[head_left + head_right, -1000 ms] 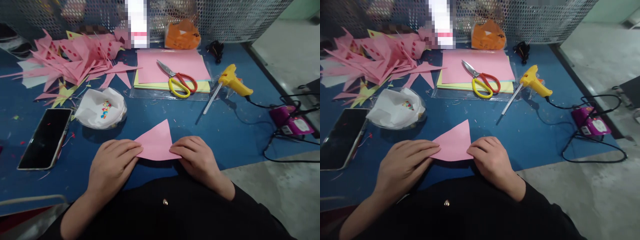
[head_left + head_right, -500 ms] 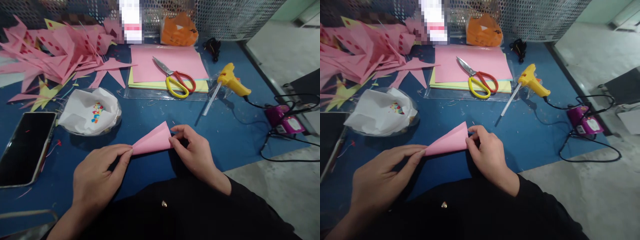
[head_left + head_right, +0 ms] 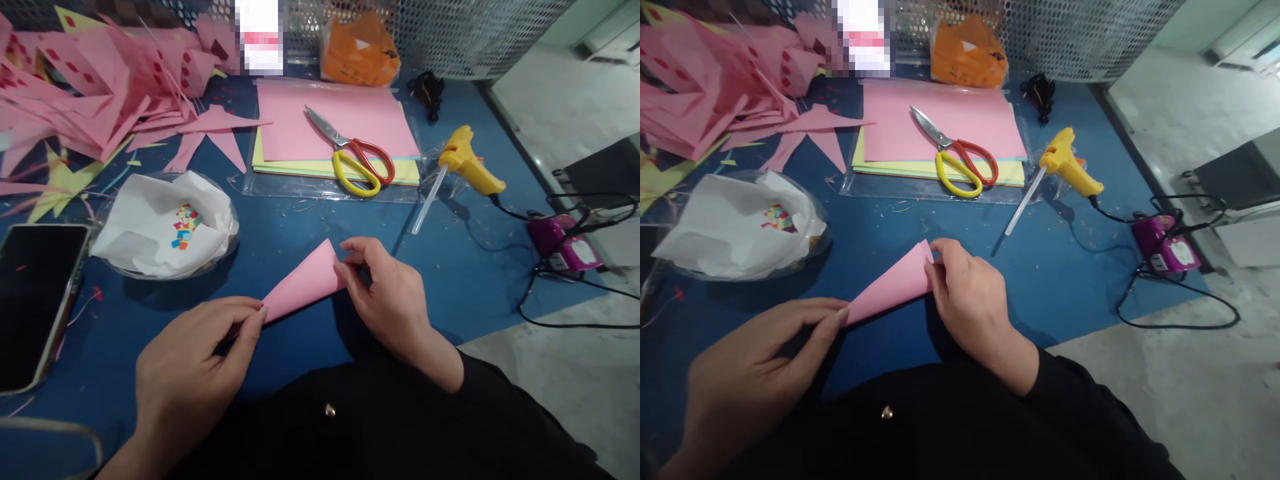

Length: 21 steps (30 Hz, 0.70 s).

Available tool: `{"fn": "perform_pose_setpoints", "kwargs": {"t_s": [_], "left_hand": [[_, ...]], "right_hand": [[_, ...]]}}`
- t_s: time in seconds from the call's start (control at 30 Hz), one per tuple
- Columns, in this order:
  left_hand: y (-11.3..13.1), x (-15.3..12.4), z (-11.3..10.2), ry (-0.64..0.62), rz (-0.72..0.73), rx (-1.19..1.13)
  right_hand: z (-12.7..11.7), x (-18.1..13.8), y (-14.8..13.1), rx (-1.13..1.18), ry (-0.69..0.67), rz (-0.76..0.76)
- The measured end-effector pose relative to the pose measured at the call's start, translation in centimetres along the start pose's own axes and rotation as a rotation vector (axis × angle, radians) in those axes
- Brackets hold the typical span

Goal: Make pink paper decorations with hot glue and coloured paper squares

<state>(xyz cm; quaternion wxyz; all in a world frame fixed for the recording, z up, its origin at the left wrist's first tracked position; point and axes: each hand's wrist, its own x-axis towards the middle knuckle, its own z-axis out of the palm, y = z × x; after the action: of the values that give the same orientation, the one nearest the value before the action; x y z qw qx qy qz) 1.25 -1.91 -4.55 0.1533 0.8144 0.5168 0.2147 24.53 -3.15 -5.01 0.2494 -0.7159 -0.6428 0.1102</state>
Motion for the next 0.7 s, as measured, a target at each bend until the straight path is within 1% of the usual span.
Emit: {"fn": "perform_pose_setpoints", "kwargs": {"t_s": [0.2, 0.37, 0.43, 0.57, 0.7], "left_hand": [[-0.3, -0.1, 0.3, -0.005, -0.004, 0.027], [-0.6, -0.4, 0.5, 0.017, -0.028, 0.065], [-0.8, -0.4, 0.5, 0.024, -0.005, 0.084], [-0.9, -0.4, 0.6, 0.004, 0.085, 0.094], [-0.5, -0.2, 0.6, 0.028, 0.113, 0.108]], "right_hand": [[0.8, 0.5, 0.2, 0.034, -0.028, -0.002], [1.2, 0.5, 0.5, 0.044, 0.0, 0.007], [1.3, 0.5, 0.5, 0.033, 0.019, 0.006], [1.4, 0.6, 0.6, -0.007, 0.036, 0.016], [1.4, 0.7, 0.5, -0.035, 0.02, 0.019]]}}
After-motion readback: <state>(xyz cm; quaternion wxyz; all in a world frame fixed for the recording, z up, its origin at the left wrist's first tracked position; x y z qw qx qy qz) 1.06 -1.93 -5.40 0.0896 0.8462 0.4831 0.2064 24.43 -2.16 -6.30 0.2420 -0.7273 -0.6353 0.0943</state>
